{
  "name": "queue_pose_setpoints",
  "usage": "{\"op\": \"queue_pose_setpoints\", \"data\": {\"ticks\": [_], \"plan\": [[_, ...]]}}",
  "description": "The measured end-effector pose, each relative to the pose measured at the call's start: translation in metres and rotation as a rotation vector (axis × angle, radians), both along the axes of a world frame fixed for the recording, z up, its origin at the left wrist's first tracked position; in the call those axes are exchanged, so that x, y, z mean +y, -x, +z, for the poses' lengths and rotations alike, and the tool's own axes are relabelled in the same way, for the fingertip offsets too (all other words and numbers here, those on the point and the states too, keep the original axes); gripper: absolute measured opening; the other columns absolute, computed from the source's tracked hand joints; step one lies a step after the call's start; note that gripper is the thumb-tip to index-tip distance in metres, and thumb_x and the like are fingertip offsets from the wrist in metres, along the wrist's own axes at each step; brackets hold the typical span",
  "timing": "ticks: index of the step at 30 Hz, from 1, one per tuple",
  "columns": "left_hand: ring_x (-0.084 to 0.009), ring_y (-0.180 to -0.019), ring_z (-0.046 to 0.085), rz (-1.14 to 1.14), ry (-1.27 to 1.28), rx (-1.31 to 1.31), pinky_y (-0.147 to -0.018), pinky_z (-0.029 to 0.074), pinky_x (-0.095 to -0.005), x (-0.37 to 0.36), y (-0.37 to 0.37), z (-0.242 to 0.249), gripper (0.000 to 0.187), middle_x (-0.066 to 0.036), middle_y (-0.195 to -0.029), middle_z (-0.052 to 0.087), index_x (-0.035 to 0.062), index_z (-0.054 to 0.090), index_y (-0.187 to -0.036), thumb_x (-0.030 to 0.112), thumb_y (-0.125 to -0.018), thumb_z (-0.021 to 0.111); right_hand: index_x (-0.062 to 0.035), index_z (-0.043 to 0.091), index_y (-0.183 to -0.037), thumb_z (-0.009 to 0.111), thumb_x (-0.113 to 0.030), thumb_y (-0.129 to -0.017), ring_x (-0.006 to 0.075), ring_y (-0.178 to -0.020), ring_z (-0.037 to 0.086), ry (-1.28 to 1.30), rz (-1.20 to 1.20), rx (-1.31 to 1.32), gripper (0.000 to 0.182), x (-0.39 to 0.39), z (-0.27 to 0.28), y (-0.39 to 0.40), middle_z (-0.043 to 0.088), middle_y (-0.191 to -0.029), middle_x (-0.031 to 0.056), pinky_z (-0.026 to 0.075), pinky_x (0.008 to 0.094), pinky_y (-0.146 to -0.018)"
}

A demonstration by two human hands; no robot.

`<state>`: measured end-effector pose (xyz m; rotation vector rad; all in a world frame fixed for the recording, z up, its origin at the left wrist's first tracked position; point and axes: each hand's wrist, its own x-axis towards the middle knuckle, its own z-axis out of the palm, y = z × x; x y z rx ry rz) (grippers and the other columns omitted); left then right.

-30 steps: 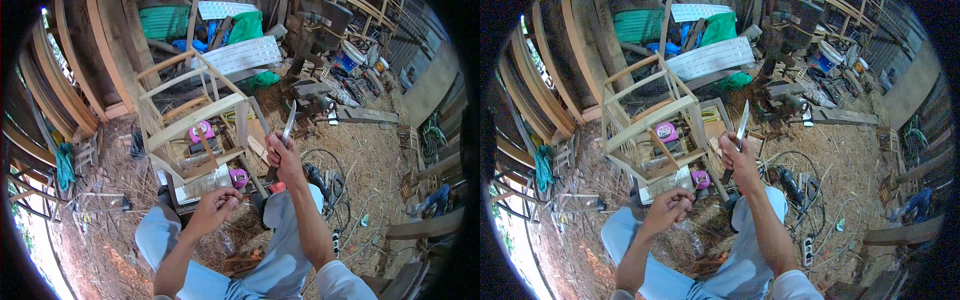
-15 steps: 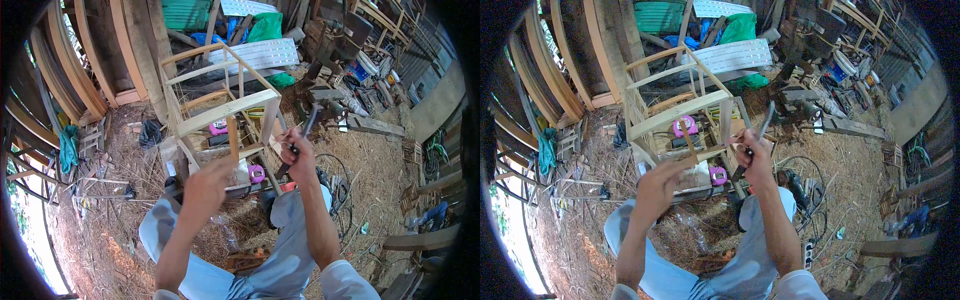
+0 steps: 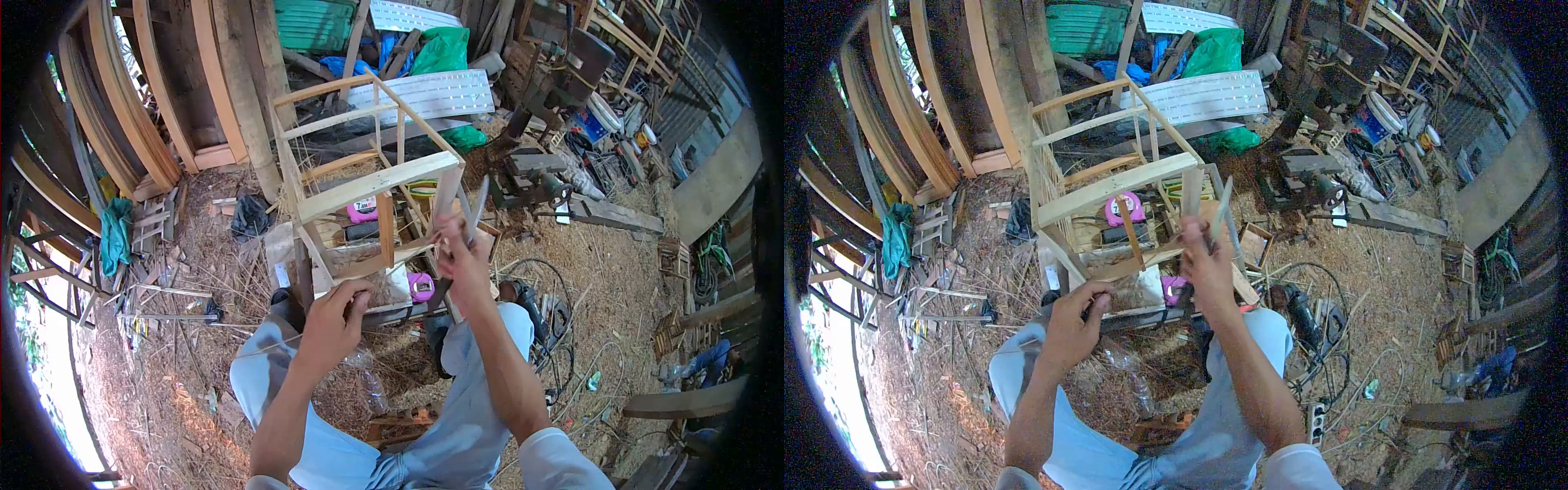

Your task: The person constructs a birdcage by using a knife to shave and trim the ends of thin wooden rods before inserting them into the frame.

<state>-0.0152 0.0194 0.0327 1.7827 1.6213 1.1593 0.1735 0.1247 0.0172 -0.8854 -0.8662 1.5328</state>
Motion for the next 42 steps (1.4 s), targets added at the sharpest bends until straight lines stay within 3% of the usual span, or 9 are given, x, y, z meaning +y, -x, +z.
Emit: {"op": "queue_pose_setpoints", "data": {"ticks": [2,11,14,17,26,30,33,36,42], "plan": [[-0.0323,-0.070,0.061,-0.022,0.055,-0.078,-0.064,0.047,-0.0341,-0.003,-0.001,0.007,0.013,-0.017,-0.082,0.063,0.0046,0.061,-0.098,0.009,-0.086,0.057,-0.0017,0.060,-0.102,0.053,-0.027,-0.093,0.0033,-0.056,0.044,-0.252,-0.339,-0.403,0.028,0.011,-0.017,-0.012,0.056,-0.078,-0.0008,0.033,0.0199,-0.047],[-0.0311,-0.068,0.061,0.081,0.076,0.074,-0.062,0.047,-0.0364,0.009,0.014,-0.003,0.013,-0.017,-0.081,0.063,0.0024,0.061,-0.095,0.010,-0.086,0.056,-0.0013,0.061,-0.101,0.048,-0.008,-0.090,0.0064,-0.048,0.045,-0.375,-0.366,-0.579,0.019,0.018,-0.053,0.006,0.054,-0.056,0.0011,0.033,0.0237,-0.044],[-0.0330,-0.070,0.061,0.067,0.029,0.063,-0.063,0.046,-0.0372,0.012,0.019,-0.012,0.013,-0.017,-0.083,0.064,0.0027,0.061,-0.094,0.011,-0.085,0.056,-0.0002,0.060,-0.101,0.061,-0.010,-0.080,0.0313,-0.068,0.065,-0.331,-0.366,-0.900,0.023,0.013,-0.051,0.012,0.064,-0.075,0.0216,0.048,0.0368,-0.060],[-0.0311,-0.072,0.061,0.067,0.005,0.050,-0.064,0.046,-0.0360,0.007,0.024,-0.014,0.013,-0.016,-0.084,0.064,0.0029,0.062,-0.094,0.011,-0.085,0.057,0.0038,0.061,-0.091,0.060,-0.008,-0.083,0.0079,-0.048,0.047,-0.461,-0.408,-0.913,0.015,0.022,-0.083,0.011,0.052,-0.053,0.0020,0.036,0.0257,-0.045],[-0.0258,-0.063,0.062,0.091,-0.079,0.000,-0.058,0.046,-0.0312,-0.005,0.029,0.003,0.011,-0.014,-0.076,0.065,0.0035,0.063,-0.092,0.011,-0.084,0.059,-0.0008,0.060,-0.088,0.059,-0.029,-0.087,0.0098,-0.063,0.053,-0.088,0.366,-0.582,0.028,-0.074,-0.073,0.005,0.059,-0.071,0.0011,0.044,0.0258,-0.060],[-0.0207,-0.060,0.060,0.103,-0.137,-0.003,-0.057,0.045,-0.0304,-0.007,0.026,0.006,0.011,-0.014,-0.074,0.064,0.0028,0.062,-0.094,0.008,-0.085,0.058,-0.0045,0.046,-0.115,0.046,-0.032,-0.095,0.0110,-0.067,0.054,-0.313,0.026,-0.751,0.034,-0.090,-0.072,0.021,0.056,-0.096,0.0098,0.043,0.0251,-0.056],[-0.0209,-0.058,0.058,0.130,-0.068,-0.066,-0.056,0.044,-0.0306,-0.011,0.024,0.018,0.010,-0.014,-0.073,0.063,0.0023,0.062,-0.093,0.007,-0.085,0.058,-0.0064,0.045,-0.115,0.039,-0.030,-0.098,0.0049,-0.054,0.041,0.030,0.026,-0.041,0.029,-0.081,-0.017,0.017,0.049,-0.075,0.0029,0.032,0.0203,-0.043],[-0.0216,-0.057,0.057,0.118,-0.072,-0.041,-0.056,0.044,-0.0306,-0.016,0.021,0.030,0.009,-0.014,-0.072,0.062,0.0017,0.061,-0.092,0.006,-0.085,0.057,-0.0089,0.044,-0.114,0.040,-0.029,-0.098,0.0052,-0.051,0.039,-0.315,0.390,-0.391,0.027,-0.065,0.010,0.000,0.045,-0.071,-0.0002,0.031,0.0199,-0.042],[-0.0276,-0.066,0.063,0.033,-0.060,-0.061,-0.061,0.047,-0.0317,-0.019,-0.007,0.032,0.009,-0.015,-0.075,0.063,0.0001,0.060,-0.089,0.007,-0.084,0.058,-0.0092,0.044,-0.114,0.047,-0.025,-0.096,0.0061,-0.053,0.044,-0.008,0.725,-0.176,0.024,-0.055,0.034,0.015,0.049,-0.071,-0.0002,0.033,0.0206,-0.043]]}}
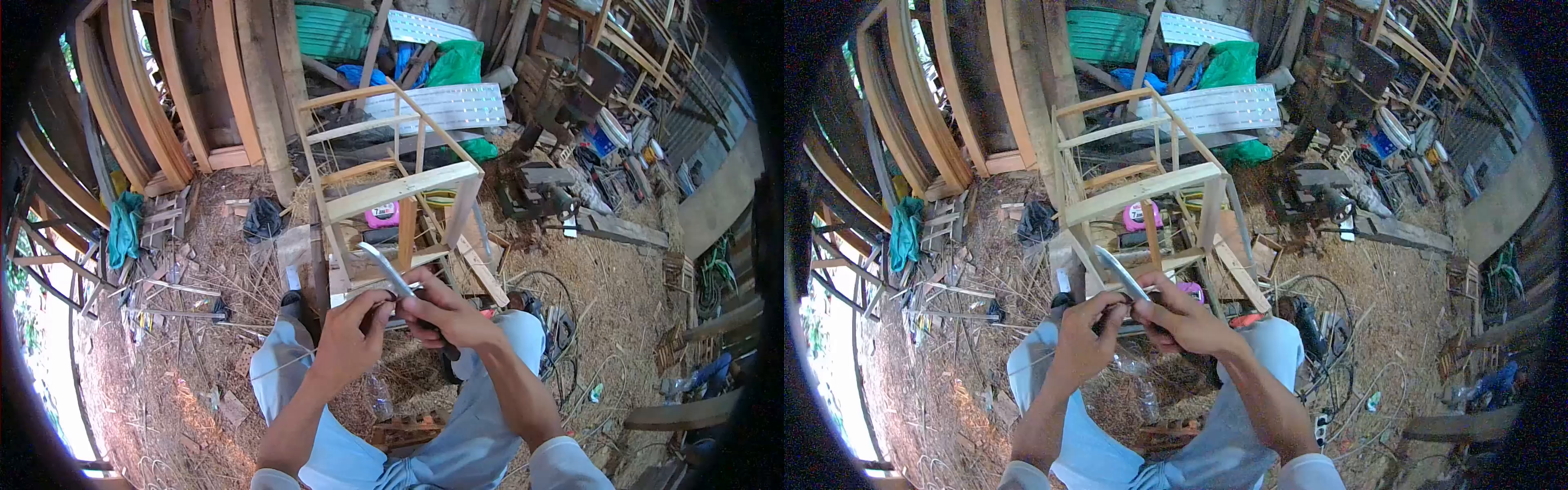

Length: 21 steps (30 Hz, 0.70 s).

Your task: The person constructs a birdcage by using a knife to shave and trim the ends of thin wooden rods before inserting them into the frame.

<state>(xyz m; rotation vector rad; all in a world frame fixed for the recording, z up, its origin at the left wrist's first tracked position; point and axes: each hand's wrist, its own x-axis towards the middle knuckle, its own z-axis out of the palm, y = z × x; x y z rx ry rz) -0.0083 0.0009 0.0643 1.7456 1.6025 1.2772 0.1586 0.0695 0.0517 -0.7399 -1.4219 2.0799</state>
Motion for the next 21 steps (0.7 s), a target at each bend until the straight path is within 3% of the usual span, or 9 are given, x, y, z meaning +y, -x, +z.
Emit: {"op": "queue_pose_setpoints", "data": {"ticks": [1,3,6,9,13,16,18,19,21], "plan": [[-0.0291,-0.068,0.064,0.006,0.058,0.002,-0.062,0.048,-0.0319,-0.002,-0.003,0.002,0.009,-0.015,-0.076,0.063,-0.0003,0.060,-0.089,0.007,-0.083,0.059,-0.0086,0.045,-0.114,0.050,-0.023,-0.094,0.0064,-0.054,0.045,-0.032,0.091,-0.030,0.024,0.002,-0.002,0.002,0.049,-0.070,-0.0005,0.035,0.0207,-0.043],[-0.0276,-0.068,0.064,0.013,0.033,0.015,-0.062,0.048,-0.0324,0.001,-0.001,-0.007,0.010,-0.015,-0.076,0.063,-0.0003,0.060,-0.088,0.008,-0.083,0.059,-0.0075,0.049,-0.112,0.056,-0.020,-0.091,0.0060,-0.057,0.048,-0.082,0.029,0.040,0.025,0.006,-0.013,0.006,0.052,-0.073,-0.0008,0.037,0.0199,-0.046],[-0.0252,-0.068,0.063,0.017,0.109,-0.057,-0.062,0.047,-0.0328,0.002,0.004,-0.011,0.011,-0.017,-0.076,0.062,-0.0011,0.060,-0.088,0.008,-0.082,0.059,-0.0035,0.052,-0.117,0.060,-0.021,-0.089,0.0040,-0.063,0.050,-0.104,-0.057,-0.154,0.033,0.001,-0.006,0.006,0.058,-0.078,-0.0009,0.039,0.0196,-0.051],[-0.0299,-0.070,0.063,-0.004,0.189,0.004,-0.064,0.048,-0.0349,-0.004,0.007,-0.008,0.013,-0.018,-0.082,0.062,-0.0010,0.061,-0.093,0.005,-0.082,0.059,-0.0017,0.054,-0.116,0.061,-0.020,-0.089,0.0031,-0.063,0.049,-0.186,0.046,-0.074,0.034,-0.002,-0.011,0.008,0.058,-0.080,-0.0020,0.040,0.0197,-0.054],[-0.0338,-0.084,0.061,-0.143,0.166,-0.089,-0.075,0.046,-0.0385,-0.011,0.010,-0.014,0.016,-0.019,-0.089,0.063,-0.0025,0.061,-0.095,0.006,-0.082,0.058,-0.0008,0.059,-0.110,0.064,-0.018,-0.086,0.0026,-0.066,0.050,-0.224,0.047,-0.088,0.031,-0.001,-0.005,0.001,0.060,-0.078,-0.0016,0.041,0.0204,-0.056],[-0.0289,-0.080,0.062,-0.179,0.146,-0.071,-0.069,0.047,-0.0363,-0.013,0.011,-0.021,0.016,-0.017,-0.087,0.063,-0.0020,0.061,-0.096,0.007,-0.083,0.058,-0.0004,0.061,-0.106,0.065,-0.016,-0.084,0.0031,-0.067,0.051,-0.234,-0.041,-0.147,0.028,-0.007,-0.005,0.001,0.060,-0.075,-0.0021,0.042,0.0203,-0.058],[-0.0191,-0.069,0.060,-0.167,0.204,-0.233,-0.061,0.046,-0.0315,-0.013,0.009,-0.024,0.014,-0.014,-0.081,0.064,-0.0009,0.062,-0.095,0.008,-0.085,0.058,-0.0004,0.062,-0.103,0.065,-0.016,-0.084,0.0037,-0.066,0.052,-0.267,-0.049,-0.160,0.025,-0.006,-0.008,-0.002,0.060,-0.073,-0.0018,0.042,0.0208,-0.057],[-0.0191,-0.069,0.060,-0.169,0.201,-0.235,-0.061,0.046,-0.0315,-0.013,0.011,-0.020,0.014,-0.014,-0.081,0.064,-0.0009,0.062,-0.095,0.008,-0.085,0.058,-0.0004,0.063,-0.099,0.065,-0.015,-0.084,0.0043,-0.065,0.053,-0.298,-0.057,-0.175,0.021,-0.004,-0.011,-0.006,0.059,-0.072,-0.0016,0.042,0.0212,-0.057],[-0.0116,-0.060,0.055,-0.130,0.190,-0.171,-0.054,0.044,-0.0267,-0.019,0.020,-0.009,0.012,-0.011,-0.075,0.064,0.0001,0.062,-0.094,0.007,-0.087,0.057,-0.0018,0.063,-0.091,0.064,-0.021,-0.086,0.0052,-0.055,0.050,-0.378,-0.557,-0.171,0.019,0.015,-0.029,-0.027,0.056,-0.065,-0.0012,0.039,0.0215,-0.049]]}}
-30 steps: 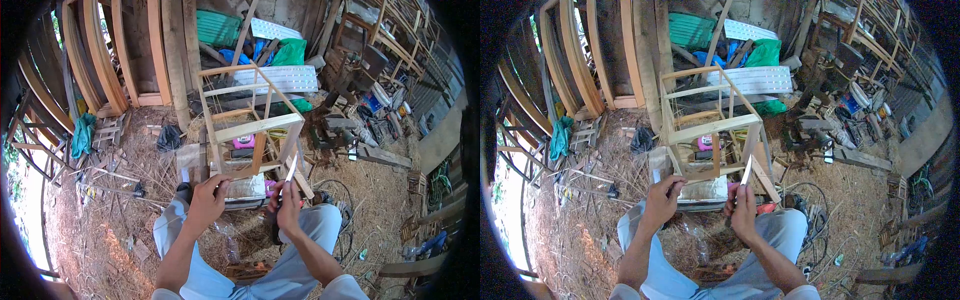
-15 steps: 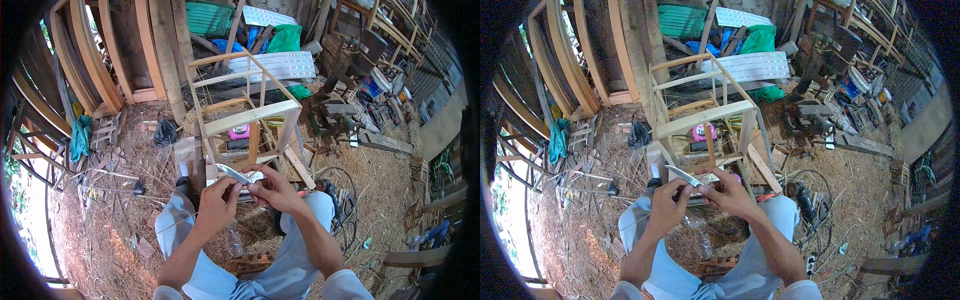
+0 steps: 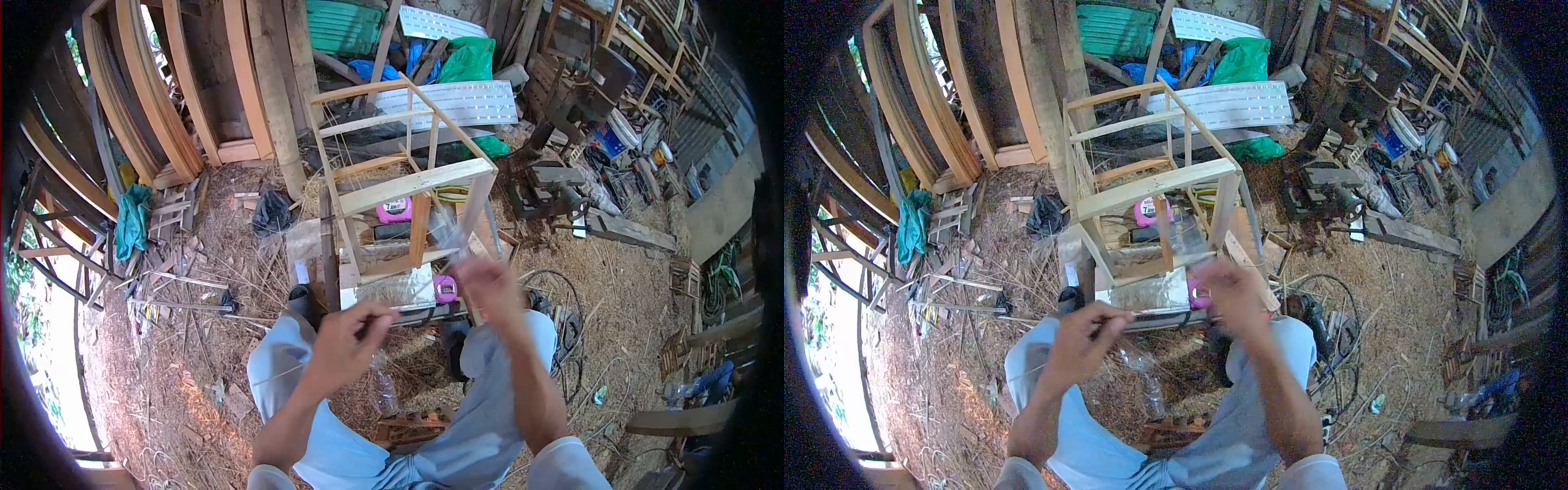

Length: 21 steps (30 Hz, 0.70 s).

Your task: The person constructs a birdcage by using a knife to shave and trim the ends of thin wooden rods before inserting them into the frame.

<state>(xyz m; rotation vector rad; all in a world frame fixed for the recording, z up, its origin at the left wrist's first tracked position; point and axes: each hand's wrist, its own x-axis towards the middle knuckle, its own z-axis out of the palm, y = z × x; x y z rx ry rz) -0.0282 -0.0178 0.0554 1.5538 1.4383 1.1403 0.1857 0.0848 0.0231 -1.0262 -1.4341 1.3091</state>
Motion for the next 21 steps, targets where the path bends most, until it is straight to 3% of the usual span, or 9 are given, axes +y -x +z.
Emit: {"op": "queue_pose_setpoints", "data": {"ticks": [2,5,9,11,15,18,19,20,21], "plan": [[-0.0104,-0.056,0.054,0.038,-0.112,-0.025,-0.052,0.042,-0.0255,-0.005,0.009,-0.002,0.011,-0.009,-0.073,0.065,0.0011,0.063,-0.094,0.006,-0.087,0.055,-0.0040,0.061,-0.083,0.059,-0.028,-0.089,0.0055,-0.048,0.046,0.106,-0.149,0.238,0.025,0.035,0.020,-0.062,0.052,-0.061,-0.0015,0.034,0.0217,-0.042],[-0.0184,-0.076,0.064,0.012,0.133,0.167,-0.069,0.047,-0.0290,-0.002,0.011,0.005,0.015,-0.013,-0.083,0.065,0.0020,0.063,-0.097,0.010,-0.088,0.054,-0.0055,0.059,-0.079,0.055,-0.031,-0.092,0.0052,-0.044,0.042,0.118,-0.131,0.194,0.029,0.011,-0.004,-0.042,0.049,-0.059,-0.0027,0.031,0.0210,-0.039],[-0.0273,-0.079,0.064,0.100,-0.076,0.240,-0.070,0.048,-0.0326,0.002,0.007,-0.009,0.017,-0.017,-0.086,0.065,0.0017,0.063,-0.099,0.011,-0.088,0.054,-0.0032,0.056,-0.081,0.051,-0.026,-0.094,0.0089,-0.050,0.047,-0.025,0.034,0.049,0.027,-0.013,-0.011,-0.007,0.048,-0.058,0.0003,0.038,0.0247,-0.047],[-0.0323,-0.081,0.064,0.108,-0.186,0.207,-0.072,0.048,-0.0362,0.006,0.005,-0.009,0.017,-0.018,-0.089,0.065,0.0013,0.063,-0.100,0.010,-0.088,0.053,-0.0008,0.057,-0.086,0.055,-0.023,-0.091,0.0107,-0.052,0.046,-0.172,0.023,-0.308,0.023,-0.011,-0.021,-0.003,0.048,-0.058,0.0037,0.039,0.0285,-0.051],[-0.0327,-0.083,0.064,0.123,-0.109,0.204,-0.074,0.048,-0.0365,0.010,0.003,-0.004,0.017,-0.018,-0.092,0.065,0.0013,0.063,-0.098,0.009,-0.088,0.052,-0.0038,0.060,-0.091,0.067,-0.020,-0.080,0.0109,-0.055,0.050,-0.203,0.024,-0.407,0.021,-0.020,-0.003,0.009,0.055,-0.062,0.0077,0.040,0.0295,-0.053],[-0.0266,-0.073,0.064,0.022,-0.113,0.232,-0.064,0.049,-0.0333,0.014,0.002,-0.005,0.018,-0.014,-0.082,0.064,0.0026,0.060,-0.104,0.010,-0.090,0.050,-0.0053,0.059,-0.091,0.069,-0.019,-0.078,0.0127,-0.055,0.053,-0.152,0.018,-0.443,0.021,-0.027,0.009,0.024,0.058,-0.063,0.0102,0.041,0.0287,-0.053],[-0.0214,-0.068,0.061,-0.140,0.143,-0.049,-0.058,0.047,-0.0300,0.013,-0.001,-0.002,0.020,-0.011,-0.077,0.061,0.0037,0.057,-0.109,0.011,-0.092,0.049,-0.0051,0.059,-0.088,0.071,-0.015,-0.071,0.0206,-0.056,0.058,-0.254,0.005,-0.416,0.023,-0.026,0.008,0.028,0.059,-0.064,0.0130,0.043,0.0320,-0.054],[-0.0162,-0.063,0.058,-0.299,0.400,-0.325,-0.052,0.044,-0.0266,0.014,-0.005,0.003,0.023,-0.007,-0.072,0.058,0.0049,0.054,-0.113,0.013,-0.093,0.047,-0.0051,0.059,-0.088,0.071,-0.015,-0.071,0.0206,-0.056,0.058,-0.254,-0.010,-0.412,0.023,-0.024,0.008,0.025,0.059,-0.064,0.0130,0.043,0.0320,-0.054],[-0.0074,-0.056,0.047,-0.374,0.470,-0.456,-0.044,0.035,-0.0205,0.015,-0.014,0.011,0.030,0.000,-0.069,0.046,0.0066,0.043,-0.124,0.016,-0.095,0.044,-0.0052,0.060,-0.086,0.071,-0.014,-0.067,0.0248,-0.059,0.059,-0.385,0.043,-0.500,0.024,-0.020,0.008,0.023,0.060,-0.066,0.0138,0.044,0.0340,-0.055]]}}
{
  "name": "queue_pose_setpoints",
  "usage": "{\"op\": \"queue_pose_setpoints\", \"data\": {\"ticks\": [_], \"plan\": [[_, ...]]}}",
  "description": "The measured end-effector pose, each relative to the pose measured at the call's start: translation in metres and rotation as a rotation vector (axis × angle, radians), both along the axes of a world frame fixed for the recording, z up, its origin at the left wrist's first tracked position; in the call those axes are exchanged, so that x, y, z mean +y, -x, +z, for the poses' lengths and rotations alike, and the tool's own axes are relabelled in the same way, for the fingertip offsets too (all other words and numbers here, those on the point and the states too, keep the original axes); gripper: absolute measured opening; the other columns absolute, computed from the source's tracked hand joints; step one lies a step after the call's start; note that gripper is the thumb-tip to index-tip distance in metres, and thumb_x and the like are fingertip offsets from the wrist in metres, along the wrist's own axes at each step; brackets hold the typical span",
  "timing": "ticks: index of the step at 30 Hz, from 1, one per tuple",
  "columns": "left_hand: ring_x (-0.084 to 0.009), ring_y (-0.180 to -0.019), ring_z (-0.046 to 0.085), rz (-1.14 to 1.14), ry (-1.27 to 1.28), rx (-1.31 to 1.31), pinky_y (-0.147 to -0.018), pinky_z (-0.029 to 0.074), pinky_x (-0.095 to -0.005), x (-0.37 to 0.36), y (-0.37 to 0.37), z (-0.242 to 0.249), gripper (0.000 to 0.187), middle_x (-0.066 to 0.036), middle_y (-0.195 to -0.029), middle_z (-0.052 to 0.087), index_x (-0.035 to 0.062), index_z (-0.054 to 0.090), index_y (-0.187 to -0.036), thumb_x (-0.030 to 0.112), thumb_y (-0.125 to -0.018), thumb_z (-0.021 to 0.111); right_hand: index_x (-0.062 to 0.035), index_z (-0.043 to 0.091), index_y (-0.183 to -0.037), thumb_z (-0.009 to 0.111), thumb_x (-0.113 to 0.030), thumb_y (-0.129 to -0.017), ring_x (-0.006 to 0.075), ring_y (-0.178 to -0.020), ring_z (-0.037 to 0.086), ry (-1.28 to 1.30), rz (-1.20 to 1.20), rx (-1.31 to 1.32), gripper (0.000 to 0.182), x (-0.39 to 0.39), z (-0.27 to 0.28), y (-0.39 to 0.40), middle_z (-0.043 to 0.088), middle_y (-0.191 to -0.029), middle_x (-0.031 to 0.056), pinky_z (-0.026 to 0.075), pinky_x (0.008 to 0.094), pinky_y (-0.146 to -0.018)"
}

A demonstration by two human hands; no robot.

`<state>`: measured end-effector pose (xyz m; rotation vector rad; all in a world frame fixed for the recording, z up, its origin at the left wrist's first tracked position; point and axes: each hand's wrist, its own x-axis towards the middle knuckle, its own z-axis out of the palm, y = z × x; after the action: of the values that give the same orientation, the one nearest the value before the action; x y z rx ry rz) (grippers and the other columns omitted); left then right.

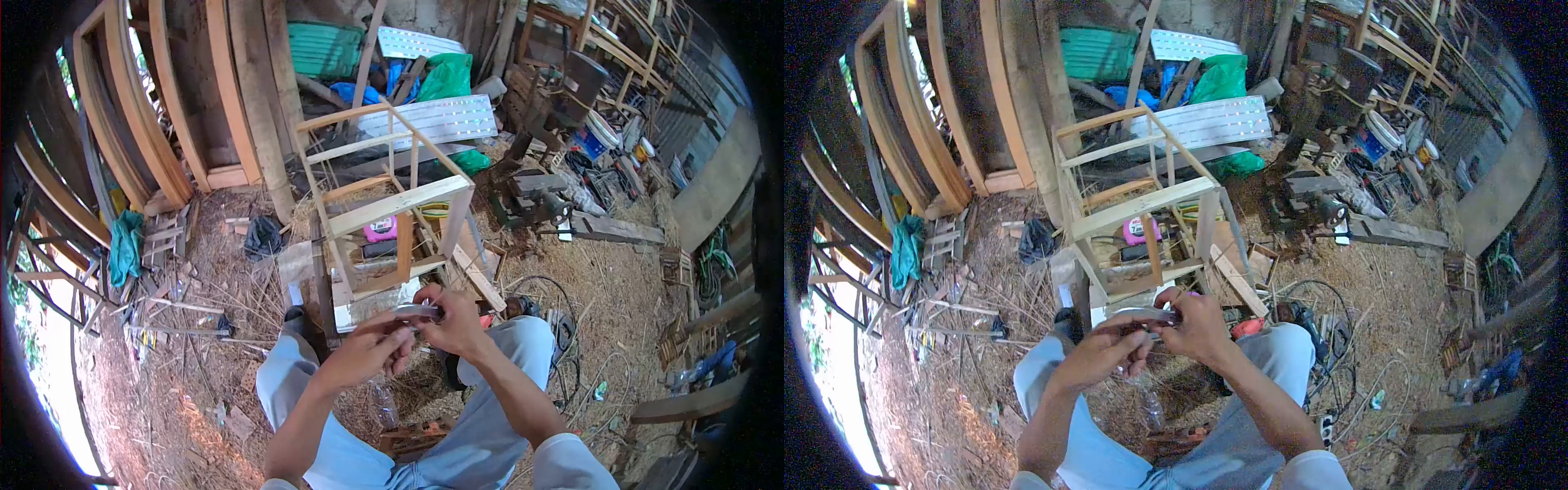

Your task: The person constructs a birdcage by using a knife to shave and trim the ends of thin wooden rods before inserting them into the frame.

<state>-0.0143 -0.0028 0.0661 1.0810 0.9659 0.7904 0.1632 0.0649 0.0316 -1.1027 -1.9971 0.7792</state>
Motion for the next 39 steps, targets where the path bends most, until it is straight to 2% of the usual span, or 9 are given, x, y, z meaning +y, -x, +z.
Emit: {"op": "queue_pose_setpoints", "data": {"ticks": [3,5,7,14,25,27,28,33,39], "plan": [[-0.0075,-0.052,0.042,-0.054,0.240,-0.255,-0.043,0.032,-0.0194,0.015,-0.018,0.002,0.034,0.001,-0.071,0.043,0.0069,0.038,-0.128,0.017,-0.096,0.044,-0.0037,0.060,-0.073,0.068,-0.007,-0.053,0.0289,-0.057,0.060,-0.201,0.011,-0.016,0.021,0.011,0.003,-0.010,0.059,-0.064,0.0136,0.045,0.0335,-0.053],[-0.0060,-0.053,0.036,-0.100,0.221,-0.218,-0.042,0.028,-0.0181,0.017,-0.030,0.010,0.043,0.001,-0.072,0.039,0.0098,0.031,-0.135,0.017,-0.095,0.045,-0.0075,0.063,-0.075,0.070,-0.011,-0.057,0.0304,-0.070,0.062,-0.203,-0.056,-0.146,0.020,0.017,0.004,-0.023,0.063,-0.073,0.0129,0.049,0.0388,-0.061],[-0.0049,-0.053,0.029,-0.007,0.089,-0.282,-0.044,0.025,-0.0182,0.018,-0.044,0.000,0.046,0.003,-0.072,0.035,0.0158,0.029,-0.139,0.009,-0.095,0.040,-0.0094,0.064,-0.069,0.070,-0.011,-0.055,0.0298,-0.068,0.063,-0.221,-0.074,-0.122,0.015,0.017,-0.007,-0.025,0.064,-0.072,0.0131,0.050,0.0394,-0.060],[-0.0057,-0.056,0.023,0.000,0.112,-0.310,-0.043,0.019,-0.0180,0.008,-0.062,-0.026,0.053,0.004,-0.069,0.028,0.0227,0.022,-0.144,0.019,-0.096,0.044,-0.0057,0.061,-0.065,0.060,-0.014,-0.067,0.0302,-0.058,0.063,-0.373,-0.164,-0.426,0.009,0.007,-0.030,-0.038,0.061,-0.062,0.0135,0.048,0.0411,-0.053],[-0.0058,-0.049,0.018,0.067,0.180,-0.401,-0.041,0.018,-0.0194,0.001,-0.062,-0.022,0.056,0.004,-0.064,0.025,0.0248,0.018,-0.145,0.028,-0.096,0.045,-0.0094,0.057,-0.064,0.061,-0.014,-0.069,0.0260,-0.055,0.061,-0.461,-0.348,-0.309,0.008,0.025,-0.020,-0.033,0.059,-0.059,0.0091,0.046,0.0370,-0.048],[-0.0058,-0.049,0.019,0.068,0.181,-0.401,-0.042,0.018,-0.0192,-0.007,-0.062,-0.024,0.057,0.004,-0.063,0.025,0.0239,0.018,-0.145,0.028,-0.095,0.046,-0.0087,0.057,-0.061,0.064,-0.012,-0.064,0.0298,-0.054,0.059,-0.327,-0.733,-0.384,0.009,0.044,-0.022,-0.045,0.059,-0.058,0.0117,0.043,0.0397,-0.048],[-0.0057,-0.050,0.020,-0.005,0.197,-0.422,-0.042,0.018,-0.0191,-0.012,-0.061,-0.025,0.057,0.004,-0.065,0.027,0.0236,0.017,-0.145,0.026,-0.096,0.045,-0.0087,0.057,-0.061,0.064,-0.012,-0.064,0.0298,-0.054,0.059,-0.329,-0.738,-0.386,0.009,0.043,-0.019,-0.051,0.059,-0.058,0.0117,0.043,0.0397,-0.048],[-0.0053,-0.053,0.030,-0.053,0.155,-0.335,-0.040,0.024,-0.0176,-0.006,-0.057,-0.025,0.052,0.000,-0.077,0.041,0.0184,0.025,-0.141,0.018,-0.094,0.048,-0.0112,0.060,-0.061,0.066,-0.011,-0.061,0.0284,-0.059,0.061,-0.325,-0.513,-0.162,0.006,0.028,-0.019,-0.046,0.060,-0.061,0.0109,0.046,0.0383,-0.052],[-0.0041,-0.054,0.031,0.135,0.256,-0.469,-0.041,0.024,-0.0156,-0.001,-0.050,-0.023,0.052,-0.001,-0.081,0.044,0.0229,0.025,-0.140,0.016,-0.094,0.047,-0.0105,0.058,-0.069,0.062,-0.011,-0.064,0.0273,-0.062,0.063,-0.387,-0.174,-0.246,0.006,0.008,-0.019,-0.016,0.060,-0.064,0.0083,0.048,0.0385,-0.053]]}}
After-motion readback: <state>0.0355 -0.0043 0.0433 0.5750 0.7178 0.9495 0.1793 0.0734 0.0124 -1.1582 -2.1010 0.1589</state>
